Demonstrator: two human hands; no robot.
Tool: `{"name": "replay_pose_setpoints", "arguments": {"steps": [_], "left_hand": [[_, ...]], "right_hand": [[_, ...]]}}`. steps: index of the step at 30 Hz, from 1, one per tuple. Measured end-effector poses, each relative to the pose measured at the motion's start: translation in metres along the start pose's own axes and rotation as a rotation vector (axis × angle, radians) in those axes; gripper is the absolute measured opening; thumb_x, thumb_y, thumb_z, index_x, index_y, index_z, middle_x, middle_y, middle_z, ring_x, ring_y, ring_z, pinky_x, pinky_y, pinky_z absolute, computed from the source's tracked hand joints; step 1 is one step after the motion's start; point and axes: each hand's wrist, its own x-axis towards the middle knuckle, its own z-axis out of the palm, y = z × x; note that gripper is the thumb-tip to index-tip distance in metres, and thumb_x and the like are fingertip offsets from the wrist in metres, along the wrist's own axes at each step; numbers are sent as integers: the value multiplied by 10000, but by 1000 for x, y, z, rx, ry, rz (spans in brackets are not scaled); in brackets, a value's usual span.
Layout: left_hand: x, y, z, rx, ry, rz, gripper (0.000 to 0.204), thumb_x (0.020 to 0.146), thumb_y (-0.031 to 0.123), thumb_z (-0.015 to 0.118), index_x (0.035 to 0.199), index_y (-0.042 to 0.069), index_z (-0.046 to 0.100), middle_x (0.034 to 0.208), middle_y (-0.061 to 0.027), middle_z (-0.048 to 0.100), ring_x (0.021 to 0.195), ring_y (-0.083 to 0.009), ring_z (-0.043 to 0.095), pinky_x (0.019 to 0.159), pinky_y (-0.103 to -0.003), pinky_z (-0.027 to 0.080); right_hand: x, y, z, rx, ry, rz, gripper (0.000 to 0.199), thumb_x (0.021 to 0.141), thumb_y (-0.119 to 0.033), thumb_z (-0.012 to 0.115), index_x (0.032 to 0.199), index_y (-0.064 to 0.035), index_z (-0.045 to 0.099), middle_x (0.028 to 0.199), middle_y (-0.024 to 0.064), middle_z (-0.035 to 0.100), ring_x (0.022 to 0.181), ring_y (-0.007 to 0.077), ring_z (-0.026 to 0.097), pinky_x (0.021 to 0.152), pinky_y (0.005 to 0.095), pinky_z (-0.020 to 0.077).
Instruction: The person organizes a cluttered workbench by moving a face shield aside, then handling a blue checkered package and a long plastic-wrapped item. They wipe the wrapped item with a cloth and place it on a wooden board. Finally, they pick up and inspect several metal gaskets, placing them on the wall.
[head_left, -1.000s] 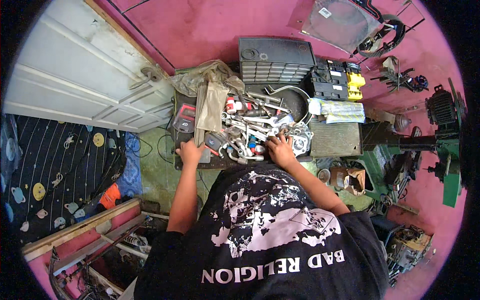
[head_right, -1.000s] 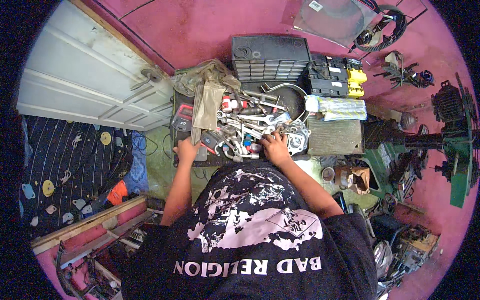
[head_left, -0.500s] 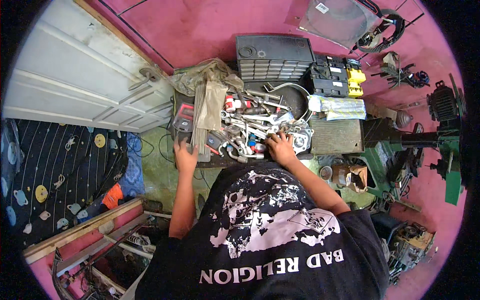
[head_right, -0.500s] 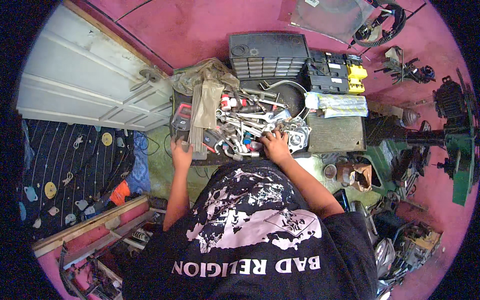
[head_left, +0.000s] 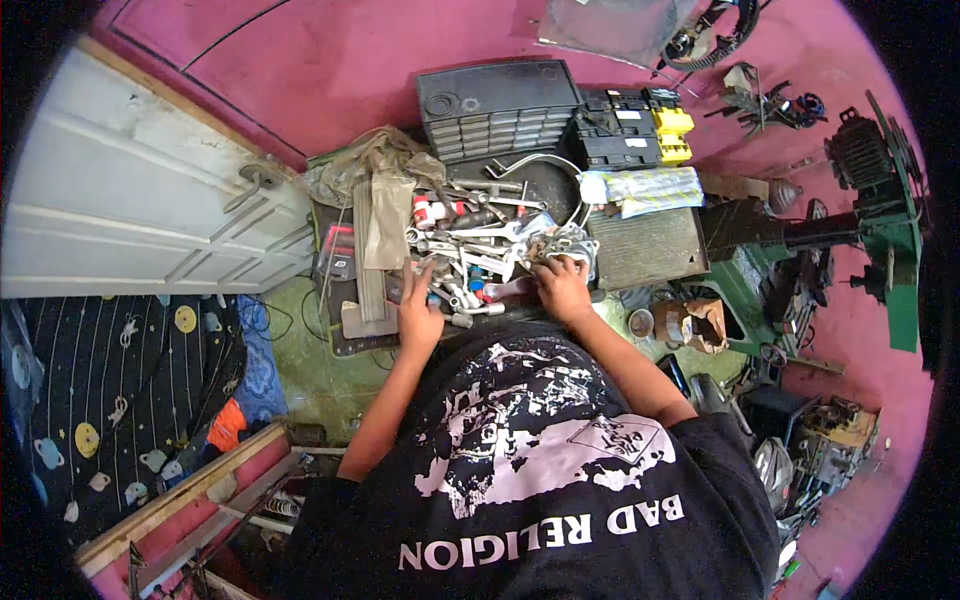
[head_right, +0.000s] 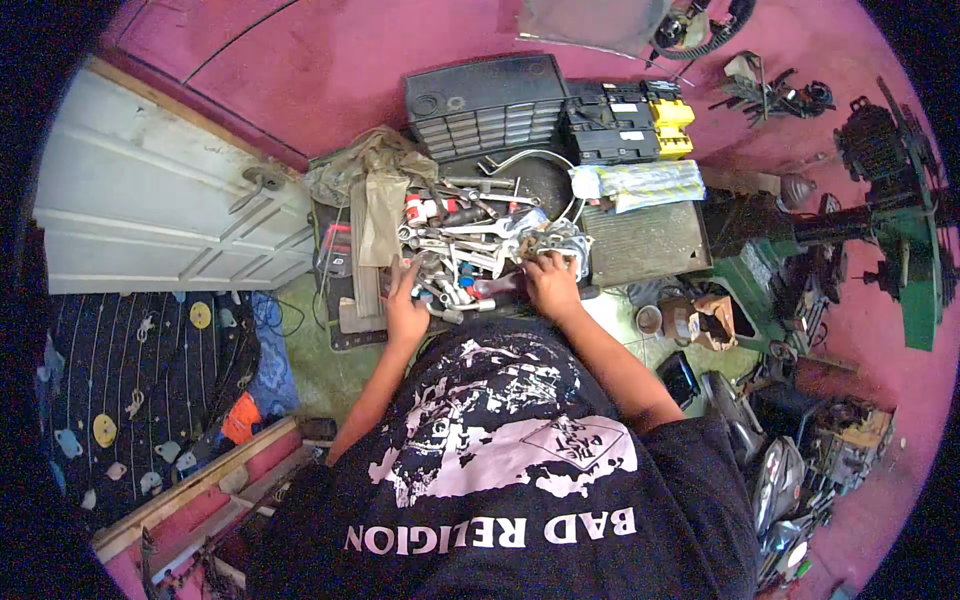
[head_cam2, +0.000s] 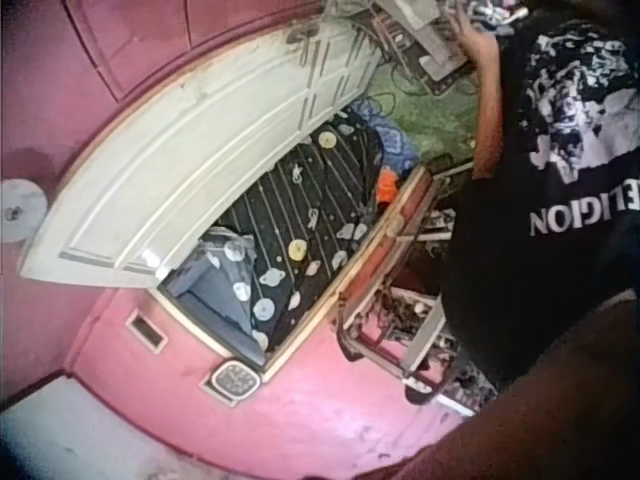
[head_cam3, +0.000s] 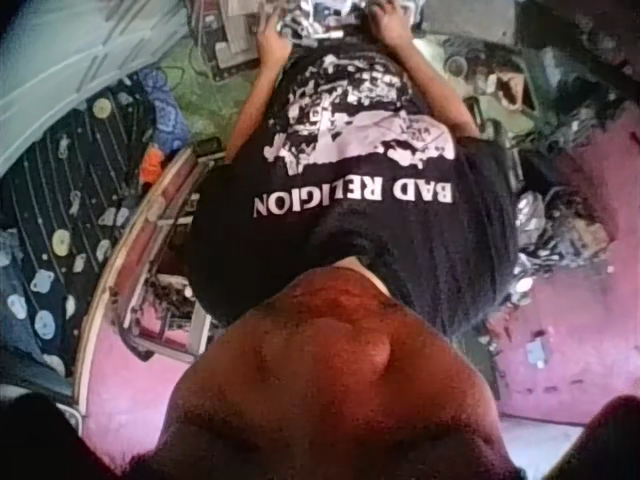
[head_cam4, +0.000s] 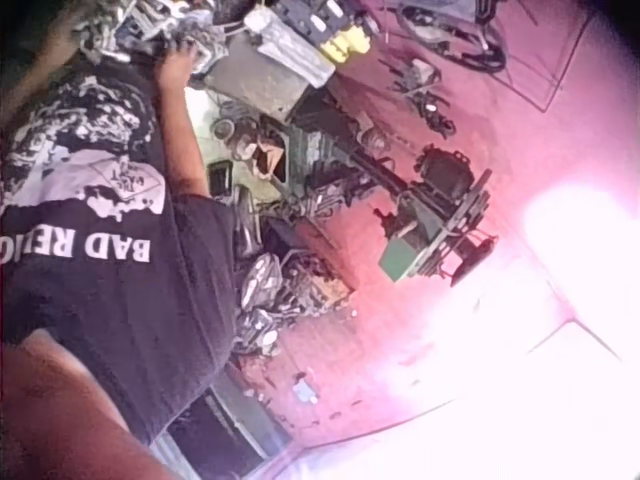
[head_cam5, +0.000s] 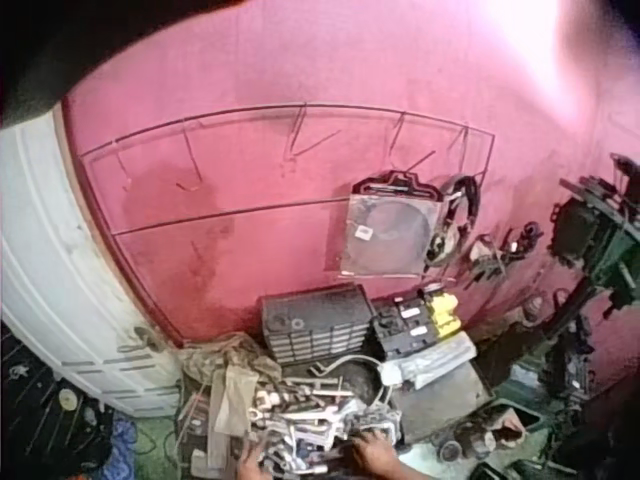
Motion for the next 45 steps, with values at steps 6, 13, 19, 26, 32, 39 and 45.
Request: {"name": "replay_pose_setpoints", "arguments": {"steps": [6, 13, 19, 26, 32, 39, 45], "left_hand": [[9, -3, 56, 104, -143, 166, 534, 758, 28, 643, 1289, 13, 591, 1426, -246, 516, 1259, -446, 508, 1087, -487, 409], [50, 71, 114, 150, -468, 325, 432, 798, 109, 660, 1223, 39, 643, 1211, -207, 657, 1133, -395, 593, 1002, -478, 475], [62, 95, 187, 424, -483, 421, 382, 797, 146, 672, 1175, 96, 652, 1227, -170, 593, 1167, -362, 566, 935, -504, 478], [53, 92, 212, 493, -294, 370, 316, 804, 154, 712, 1108, 111, 636, 1149, -134, 606, 1117, -339, 575, 915, -496, 443], [50, 101, 212, 481, -197, 348, 168, 802, 178, 724, 941, 93, 685, 983, -88, 671, 1030, -312, 607, 868, -478, 454], [47, 122, 188, 211, -213, 172, 218, 772, 225, 787, 893, 67, 699, 908, -131, 680, 957, -354, 633, 843, -492, 475], [48, 119, 170, -256, -188, -126, 152, 841, 103, 781, 855, -1, 671, 822, -69, 719, 746, -104, 630, 690, -308, 498]], "right_hand": [[-32, 56, -2, -73, 23, 477, 523, 798, -351, 755, 1254, -135, 619, 1214, 83, 652, 1176, 307, 540, 979, 566, 348], [-33, 95, -6, -98, -121, 470, 556, 804, -592, 714, 1061, -100, 677, 1030, 86, 727, 1032, 289, 627, 912, 534, 358], [-25, 114, -3, -33, -145, 353, 538, 816, -565, 710, 974, -53, 666, 917, 151, 717, 956, 321, 646, 916, 520, 358], [-16, 132, -16, 95, -135, 210, 382, 794, -423, 740, 872, -51, 693, 858, 131, 708, 937, 308, 629, 892, 471, 383], [-4, 144, -26, 135, -115, 74, 323, 791, -378, 739, 845, -62, 699, 854, 107, 707, 942, 296, 622, 861, 469, 393], [13, 156, -45, 153, 65, -54, 308, 803, -384, 733, 851, -81, 711, 925, 99, 696, 956, 293, 607, 855, 463, 395], [31, 138, -77, 305, 85, -10, 226, 883, -254, 742, 961, -49, 686, 761, 122, 663, 740, 284, 629, 842, 412, 437]]}}
